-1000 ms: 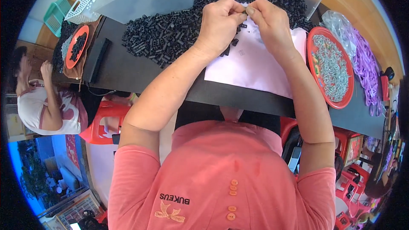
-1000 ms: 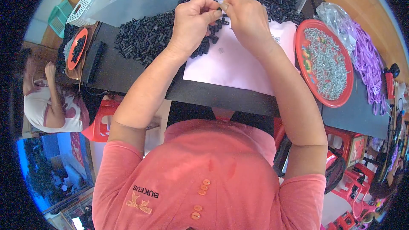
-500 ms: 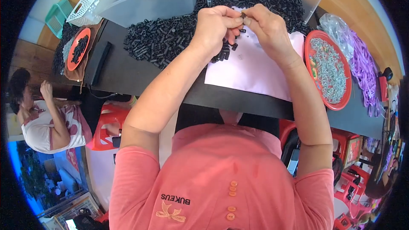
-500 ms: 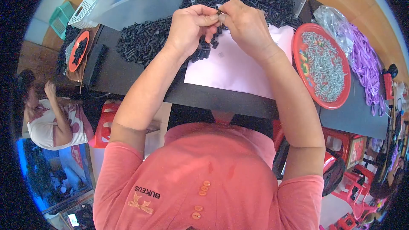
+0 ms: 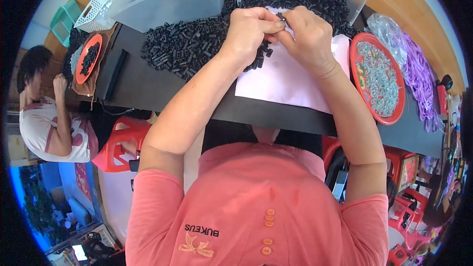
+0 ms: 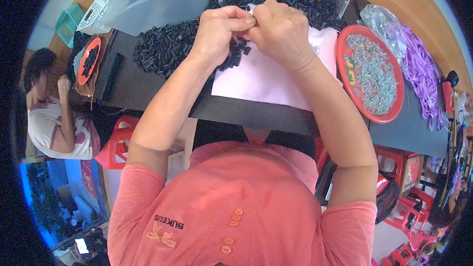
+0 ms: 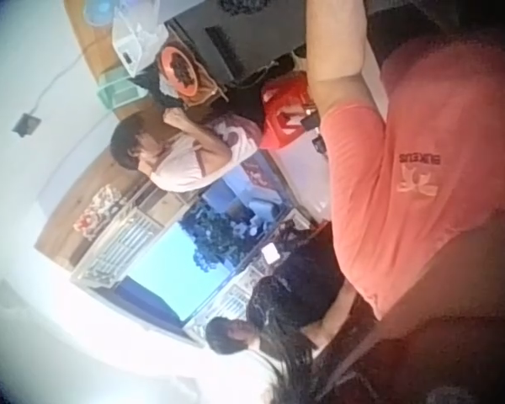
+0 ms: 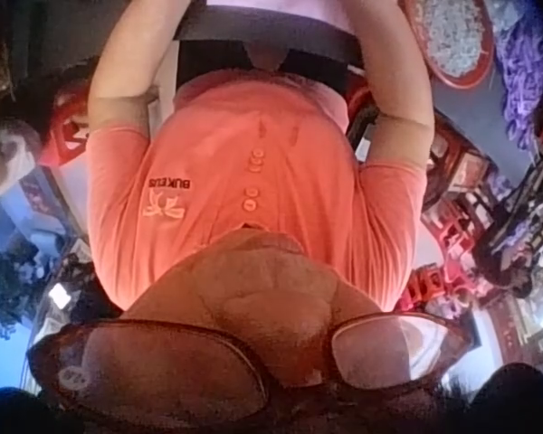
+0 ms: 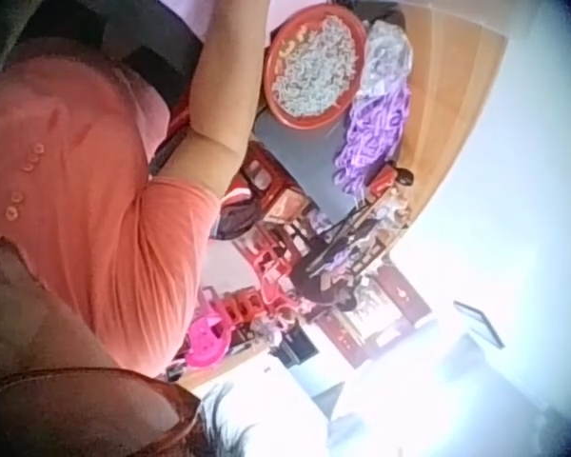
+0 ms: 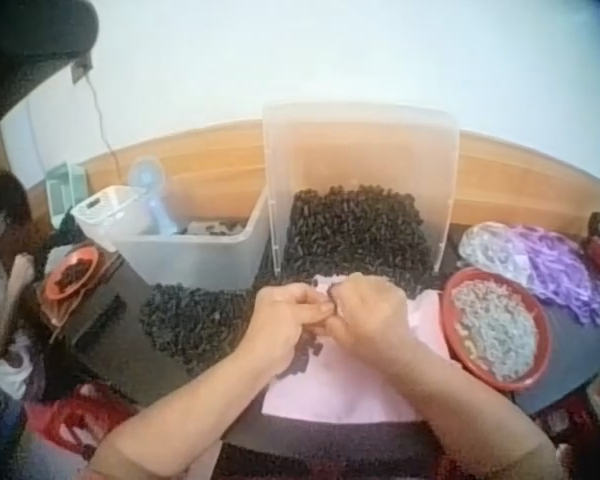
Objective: The person assembles plastic buckle components by picking up plastic parts and fitting small metal pieces into them by hand.
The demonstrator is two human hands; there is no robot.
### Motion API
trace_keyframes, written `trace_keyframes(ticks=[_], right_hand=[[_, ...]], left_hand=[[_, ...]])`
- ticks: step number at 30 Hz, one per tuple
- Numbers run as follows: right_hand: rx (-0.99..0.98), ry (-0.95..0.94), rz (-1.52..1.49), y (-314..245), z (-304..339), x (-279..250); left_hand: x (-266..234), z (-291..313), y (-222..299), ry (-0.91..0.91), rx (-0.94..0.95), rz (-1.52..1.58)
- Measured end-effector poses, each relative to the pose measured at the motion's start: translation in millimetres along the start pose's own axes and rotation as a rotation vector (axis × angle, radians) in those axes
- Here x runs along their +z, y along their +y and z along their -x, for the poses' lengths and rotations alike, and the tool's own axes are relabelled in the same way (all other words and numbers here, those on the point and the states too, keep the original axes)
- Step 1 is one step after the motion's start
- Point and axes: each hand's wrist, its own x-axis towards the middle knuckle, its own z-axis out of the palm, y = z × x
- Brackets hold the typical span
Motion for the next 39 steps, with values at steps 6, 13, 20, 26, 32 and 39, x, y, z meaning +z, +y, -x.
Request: trace_keyframes(ticks=[6, 13, 20, 26, 32, 39], right_hand=[[-0.066, 0.001, 0.011, -7.0, -4.0, -3.9], [-0.053, 0.005, -0.009, -7.0, -1.4, -3.9], [0.051, 0.013, -0.108, -4.7, -3.3, 0.8], [0.208, -0.47, -0.251, -0.6, -15.8, -18.0], [0.097, -0.762, -0.152, -15.7, -7.0, -5.8], [0.055, -0.743, -0.149, -4.7, 2.7, -4.3]], left_hand=[[-0.4, 3.3, 3.8, -0.037, 0.045, -0.111], [-2.1, 4.5, 5.0, -0.076, 0.048, -0.035], [-1.7, 3.7, 7.2, -0.004, 0.119, -0.017], [-16.6, 6.7, 96.9, 0.403, 0.499, -0.33], [-42.8, -15.7, 120.7, 0.558, 0.811, -0.761], [-10.6, 6.4, 28.3, 0.146, 0.421, -0.608]])
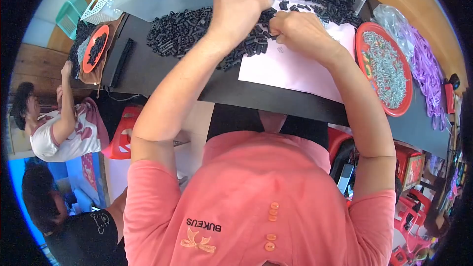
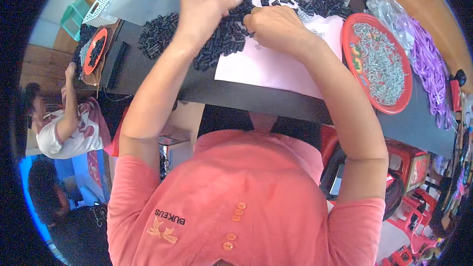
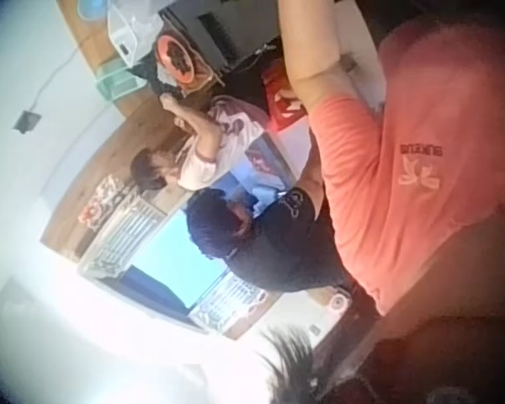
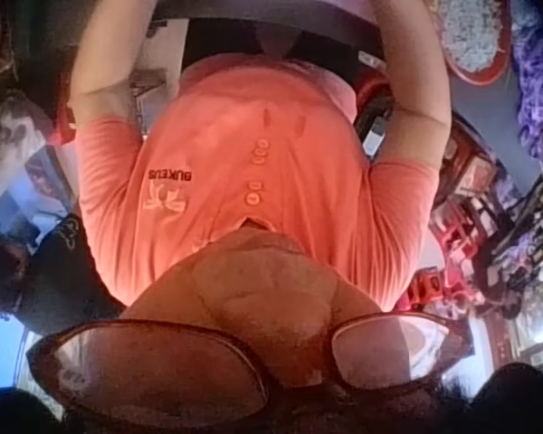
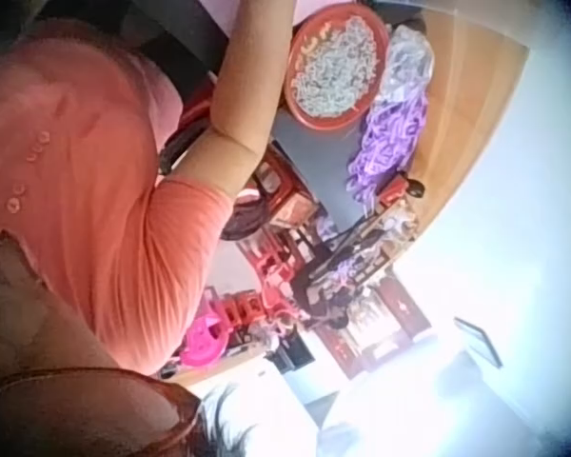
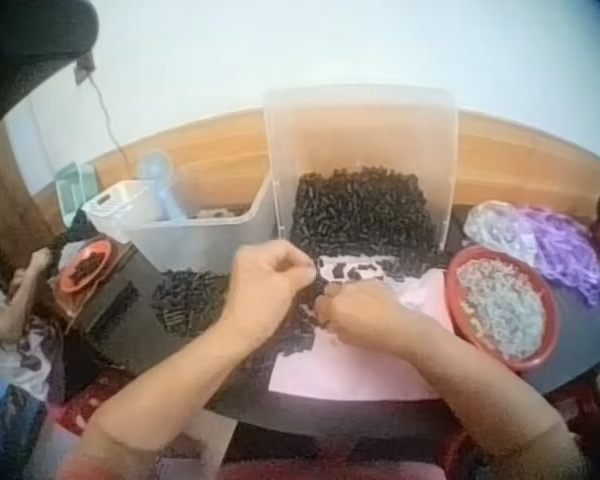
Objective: The person assembles plastic buckle components by picking up plastic parts and fitting small metal pieces into them by hand.
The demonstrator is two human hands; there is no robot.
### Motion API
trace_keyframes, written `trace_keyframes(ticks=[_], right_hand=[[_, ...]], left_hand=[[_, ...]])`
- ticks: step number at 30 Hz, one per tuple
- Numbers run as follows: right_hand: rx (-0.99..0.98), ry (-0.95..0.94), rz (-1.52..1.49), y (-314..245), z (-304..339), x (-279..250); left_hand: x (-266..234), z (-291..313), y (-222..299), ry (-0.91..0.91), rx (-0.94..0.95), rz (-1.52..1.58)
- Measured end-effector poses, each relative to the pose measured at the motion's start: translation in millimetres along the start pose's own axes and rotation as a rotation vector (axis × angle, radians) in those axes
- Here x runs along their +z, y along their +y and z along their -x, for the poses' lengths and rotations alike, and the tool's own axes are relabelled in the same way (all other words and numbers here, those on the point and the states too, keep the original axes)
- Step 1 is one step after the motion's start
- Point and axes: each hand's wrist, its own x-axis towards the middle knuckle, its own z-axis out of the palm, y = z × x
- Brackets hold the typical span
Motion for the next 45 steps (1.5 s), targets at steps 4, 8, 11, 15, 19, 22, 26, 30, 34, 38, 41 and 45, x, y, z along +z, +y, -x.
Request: trace_keyframes(ticks=[4, 8, 11, 15, 19, 22, 26, 30, 34, 38, 41, 45], right_hand=[[0.18, 0.042, -0.129, 14.9, 1.7, -28.1], [0.201, 0.097, -0.411, 13.8, -0.7, -58.6], [0.237, 0.191, -0.644, 10.1, 2.7, -65.2], [0.293, 0.129, -0.672, 13.4, 4.0, -66.4], [0.317, 0.124, -0.836, 7.1, 2.1, -67.3], [0.267, 0.221, -0.167, 31.2, 5.7, -41.8], [0.276, 0.042, 0.206, 29.7, 4.4, -17.4], [0.205, 0.073, 0.389, 25.5, 6.0, 0.2], [0.213, 0.101, 0.448, 21.5, 6.2, 7.5], [0.155, 0.226, 0.504, 21.6, 8.2, 9.0], [0.288, 0.254, 0.224, 23.0, 7.4, -1.9], [0.498, 0.444, -0.747, 30.7, 6.9, -8.9]], left_hand=[[3.8, 2.1, -1.9, -0.158, -0.167, -0.139], [5.0, -9.3, 2.9, -0.423, -0.433, 0.23], [11.9, -15.9, 6.1, -0.469, -0.445, 0.441], [11.9, -17.0, -1.1, -0.455, -0.43, 0.45], [11.5, -14.3, -13.0, -0.436, -0.479, 0.608], [7.6, -17.2, -25.0, -0.373, -0.504, 0.728], [2.3, -16.5, -31.7, -0.345, -0.519, 0.784], [8.0, -14.2, -32.6, -0.33, -0.52, 0.844], [9.1, -12.5, -37.5, -0.345, -0.523, 0.895], [12.4, -10.3, -38.3, -0.313, -0.526, 0.876], [12.9, -9.5, -35.4, -0.299, -0.531, 0.955], [17.4, -6.9, -31.3, -0.335, -0.523, 0.903]])
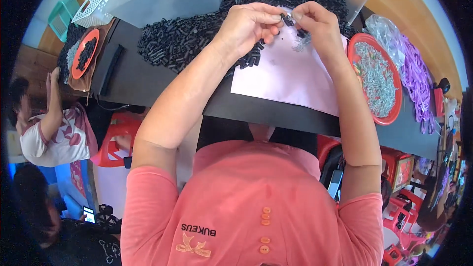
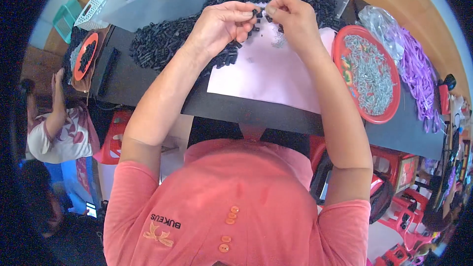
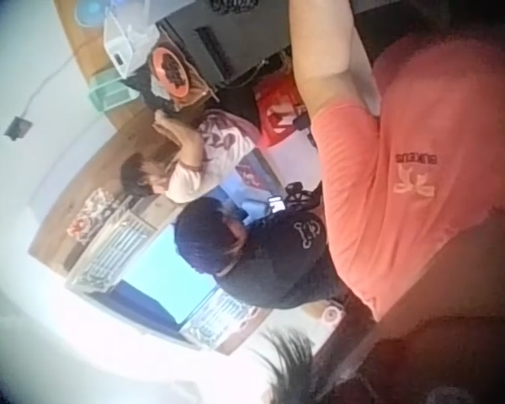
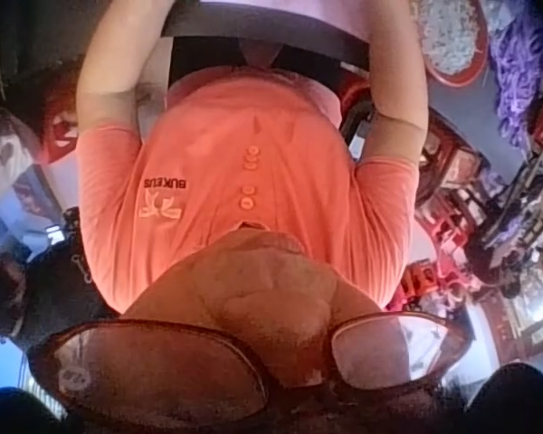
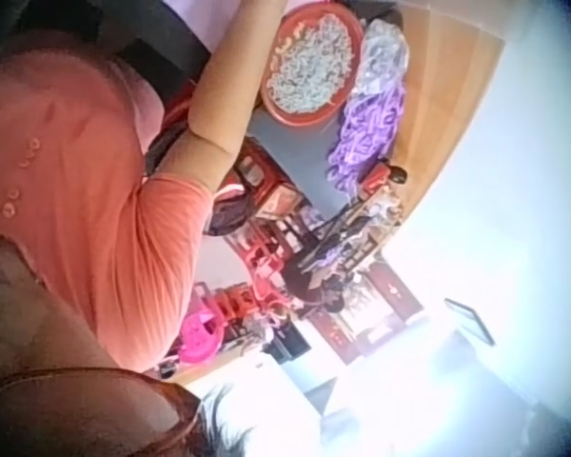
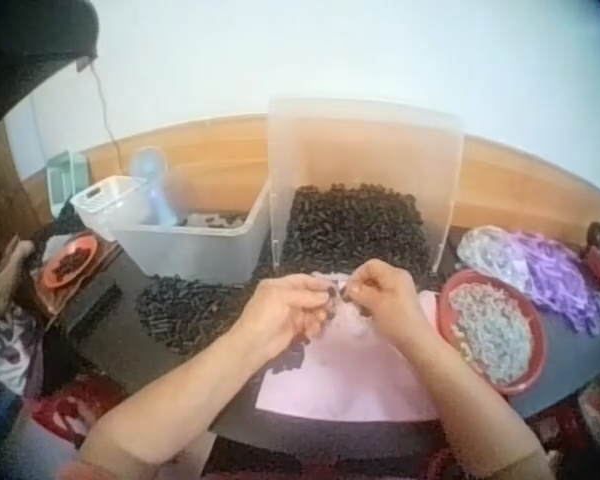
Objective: The person assembles plastic buckle components by picking up plastic parts and fitting small metal pieces into them by hand.
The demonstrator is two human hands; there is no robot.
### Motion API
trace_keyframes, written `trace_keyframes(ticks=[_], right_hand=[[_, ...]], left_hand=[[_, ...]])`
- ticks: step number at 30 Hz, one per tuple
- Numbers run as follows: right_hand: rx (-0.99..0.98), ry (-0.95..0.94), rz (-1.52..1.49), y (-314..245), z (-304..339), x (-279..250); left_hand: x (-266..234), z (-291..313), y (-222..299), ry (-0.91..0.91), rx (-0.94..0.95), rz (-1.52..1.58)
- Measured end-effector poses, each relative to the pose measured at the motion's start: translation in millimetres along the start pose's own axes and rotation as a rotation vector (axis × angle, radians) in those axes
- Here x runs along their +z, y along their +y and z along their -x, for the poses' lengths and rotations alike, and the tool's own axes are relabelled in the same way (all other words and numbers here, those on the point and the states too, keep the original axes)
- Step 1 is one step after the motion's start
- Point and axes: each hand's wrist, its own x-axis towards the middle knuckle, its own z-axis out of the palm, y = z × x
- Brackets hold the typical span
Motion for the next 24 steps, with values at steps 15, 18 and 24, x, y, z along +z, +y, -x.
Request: trace_keyframes(ticks=[15, 18, 24], right_hand=[[0.032, -0.019, -0.369, -12.7, 5.5, 12.3], [0.012, -0.023, -0.341, -14.8, 6.7, 13.1], [0.062, 0.017, -0.412, -17.6, 6.2, 6.0]], left_hand=[[8.9, 5.4, -0.3, -0.011, 0.021, -0.072], [8.8, 5.2, 0.0, 0.015, 0.017, -0.102], [3.8, 2.5, -3.2, 0.024, 0.028, -0.107]])
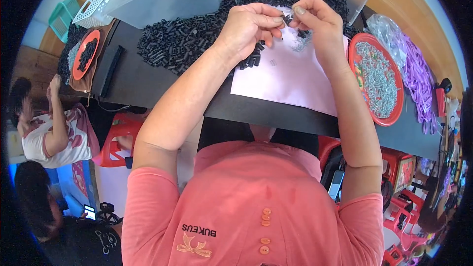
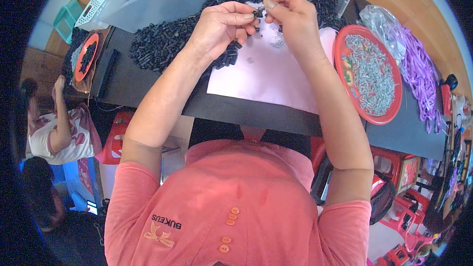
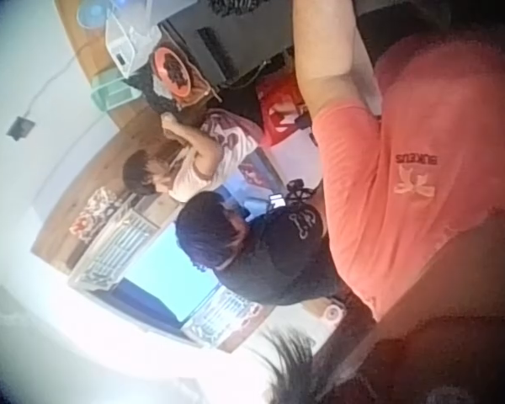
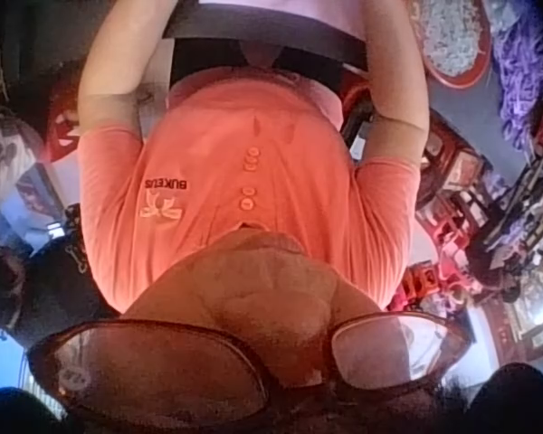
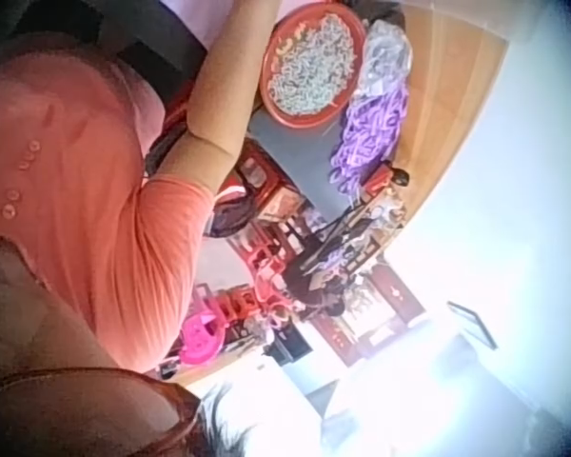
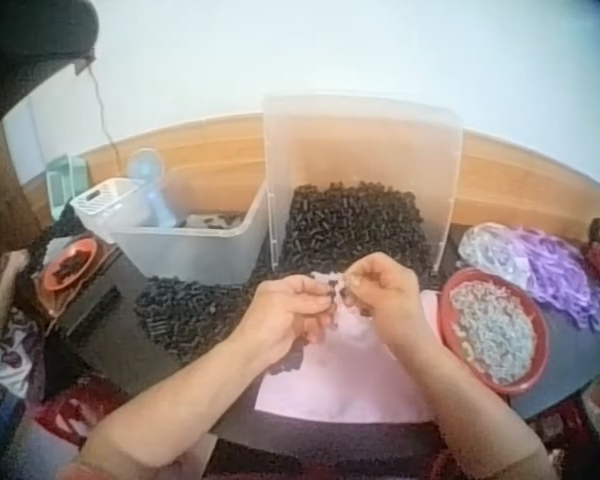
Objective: The person assembles plastic buckle components by picking up plastic parts and fitting small metal pieces into them by hand.
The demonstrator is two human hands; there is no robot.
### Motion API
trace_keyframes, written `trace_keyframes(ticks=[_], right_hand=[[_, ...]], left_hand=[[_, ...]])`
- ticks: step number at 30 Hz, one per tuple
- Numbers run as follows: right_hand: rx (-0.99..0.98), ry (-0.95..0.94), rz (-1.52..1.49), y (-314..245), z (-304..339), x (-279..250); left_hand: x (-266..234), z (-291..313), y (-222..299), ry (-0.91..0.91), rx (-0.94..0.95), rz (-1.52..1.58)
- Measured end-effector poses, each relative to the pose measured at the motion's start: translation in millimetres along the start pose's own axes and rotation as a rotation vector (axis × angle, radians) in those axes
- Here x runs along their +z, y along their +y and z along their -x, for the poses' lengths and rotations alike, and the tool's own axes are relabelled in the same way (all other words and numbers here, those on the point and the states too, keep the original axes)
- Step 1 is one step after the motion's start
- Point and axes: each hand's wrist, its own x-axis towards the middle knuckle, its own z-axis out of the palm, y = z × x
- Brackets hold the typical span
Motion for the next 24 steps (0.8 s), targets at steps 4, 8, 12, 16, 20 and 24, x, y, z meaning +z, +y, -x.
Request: trace_keyframes(ticks=[4, 8, 12, 16, 20, 24], right_hand=[[0.095, -0.017, 0.014, -6.2, -3.4, -10.8], [0.152, -0.074, 0.021, -2.6, -3.4, -12.1], [0.13, -0.067, -0.013, -4.5, -0.6, -5.6], [0.068, -0.069, -0.003, -1.3, 0.6, -2.8], [0.039, -0.052, 0.004, 1.1, 1.2, -4.3], [0.059, -0.058, -0.001, 2.3, 2.3, -1.2]], left_hand=[[2.9, 1.2, 1.5, 0.049, 0.041, -0.092], [4.4, 2.4, 2.8, 0.004, 0.003, -0.096], [5.5, 3.6, 3.2, 0.001, -0.015, -0.09], [10.6, 2.9, 0.6, 0.066, 0.047, -0.168], [16.1, 5.0, 1.5, 0.091, 0.095, -0.166], [17.6, 4.8, -0.3, 0.102, 0.104, -0.247]])
